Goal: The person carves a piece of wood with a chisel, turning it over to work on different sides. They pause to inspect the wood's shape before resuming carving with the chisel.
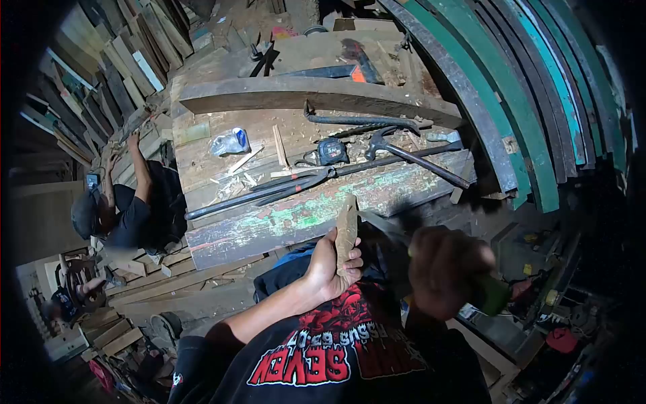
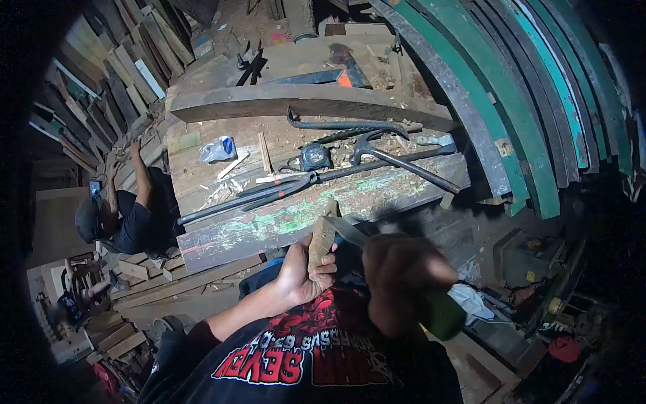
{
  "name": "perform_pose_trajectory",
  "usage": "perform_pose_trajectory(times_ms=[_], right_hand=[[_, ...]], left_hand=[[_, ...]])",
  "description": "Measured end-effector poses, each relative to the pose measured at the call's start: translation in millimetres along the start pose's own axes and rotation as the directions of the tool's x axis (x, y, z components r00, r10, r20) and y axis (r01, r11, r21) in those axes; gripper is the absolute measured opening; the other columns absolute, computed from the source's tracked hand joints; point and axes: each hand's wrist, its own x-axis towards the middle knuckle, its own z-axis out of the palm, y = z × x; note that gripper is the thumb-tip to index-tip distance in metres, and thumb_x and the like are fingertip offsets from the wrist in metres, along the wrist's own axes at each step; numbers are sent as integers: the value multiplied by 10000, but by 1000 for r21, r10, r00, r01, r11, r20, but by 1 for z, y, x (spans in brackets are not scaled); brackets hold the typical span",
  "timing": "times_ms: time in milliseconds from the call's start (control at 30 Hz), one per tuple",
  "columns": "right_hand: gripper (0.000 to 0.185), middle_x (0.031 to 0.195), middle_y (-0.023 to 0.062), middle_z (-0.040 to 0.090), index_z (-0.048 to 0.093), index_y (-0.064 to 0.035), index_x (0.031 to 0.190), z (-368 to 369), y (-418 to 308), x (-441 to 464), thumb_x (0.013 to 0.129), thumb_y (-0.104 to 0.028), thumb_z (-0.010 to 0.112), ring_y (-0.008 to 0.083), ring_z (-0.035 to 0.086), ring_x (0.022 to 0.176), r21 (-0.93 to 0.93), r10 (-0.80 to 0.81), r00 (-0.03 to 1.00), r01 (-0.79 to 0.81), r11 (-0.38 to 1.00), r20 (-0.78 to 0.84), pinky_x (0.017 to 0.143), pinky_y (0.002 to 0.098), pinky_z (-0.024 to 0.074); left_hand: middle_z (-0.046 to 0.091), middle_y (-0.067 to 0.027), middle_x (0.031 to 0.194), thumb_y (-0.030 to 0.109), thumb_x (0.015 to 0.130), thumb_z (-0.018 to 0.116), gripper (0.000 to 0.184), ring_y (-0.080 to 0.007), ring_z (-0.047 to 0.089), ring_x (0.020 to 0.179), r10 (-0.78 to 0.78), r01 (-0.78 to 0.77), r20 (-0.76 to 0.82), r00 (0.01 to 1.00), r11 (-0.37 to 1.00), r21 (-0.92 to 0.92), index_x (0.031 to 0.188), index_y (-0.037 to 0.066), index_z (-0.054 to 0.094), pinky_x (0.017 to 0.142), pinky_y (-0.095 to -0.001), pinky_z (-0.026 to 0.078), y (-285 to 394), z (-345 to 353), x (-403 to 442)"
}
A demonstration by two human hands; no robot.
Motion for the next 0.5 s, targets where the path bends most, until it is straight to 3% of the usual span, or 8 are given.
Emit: perform_pose_trajectory(times_ms=[33, 133, 200, 433, 500], right_hand=[[291, 581, -2, 456, 407, -119, 741, 3, 3, 0, 925, -53, 622, 104, 374, 464, -114, 33, 999, -29, 993, 38, 499, 287, 330], [346, 691, 30, 510, 367, -124, 709, 16, 22, -10, 917, -132, 643, 91, 422, 553, -354, 89, 986, -135, 925, -144, 518, 289, 321], [373, 683, 31, 520, 380, -128, 690, 0, 22, -25, 914, -152, 678, 107, 441, 539, -306, 95, 990, -123, 944, -104, 503, 296, 324], [213, 626, 32, 539, 525, -93, 756, 15, 25, -12, 878, -67, 698, 160, 486, 479, -593, -173, 973, 231, 771, 155, 506, 325, 428], [176, 653, 38, 551, 550, -81, 794, 16, 28, -14, 875, -42, 701, 171, 504, 508, -571, -158, 975, 218, 792, 153, 522, 333, 451]], left_hand=[[502, -19, 729, 545, 1127, 308, 516, -116, 401, 497, -11, 11, 4, 1000, 1000, 5, 1085, 76, 518, 480, -278, 362, 1, 0, 1], [506, -20, 733, 533, 1133, 290, 505, -115, 401, 498, 32, -29, -31, 999, 995, 99, 1076, 83, 511, 479, -275, 361, 4, -3, -8], [504, -18, 731, 533, 1135, 275, 506, -114, 401, 497, 11, -9, -28, 1000, 998, 70, 1071, 89, 507, 479, -277, 364, 2, -2, -9], [532, -22, 777, 459, 1140, 225, 504, -95, 426, 504, 53, -56, 40, 998, 997, 58, 1104, 72, 546, 480, -265, 420, 0, -3, 1], [531, -26, 779, 476, 1138, 207, 526, -108, 435, 513, 91, -91, -3, 996, 991, 100, 1100, 77, 547, 470, -269, 411, -7, -1, 3]])
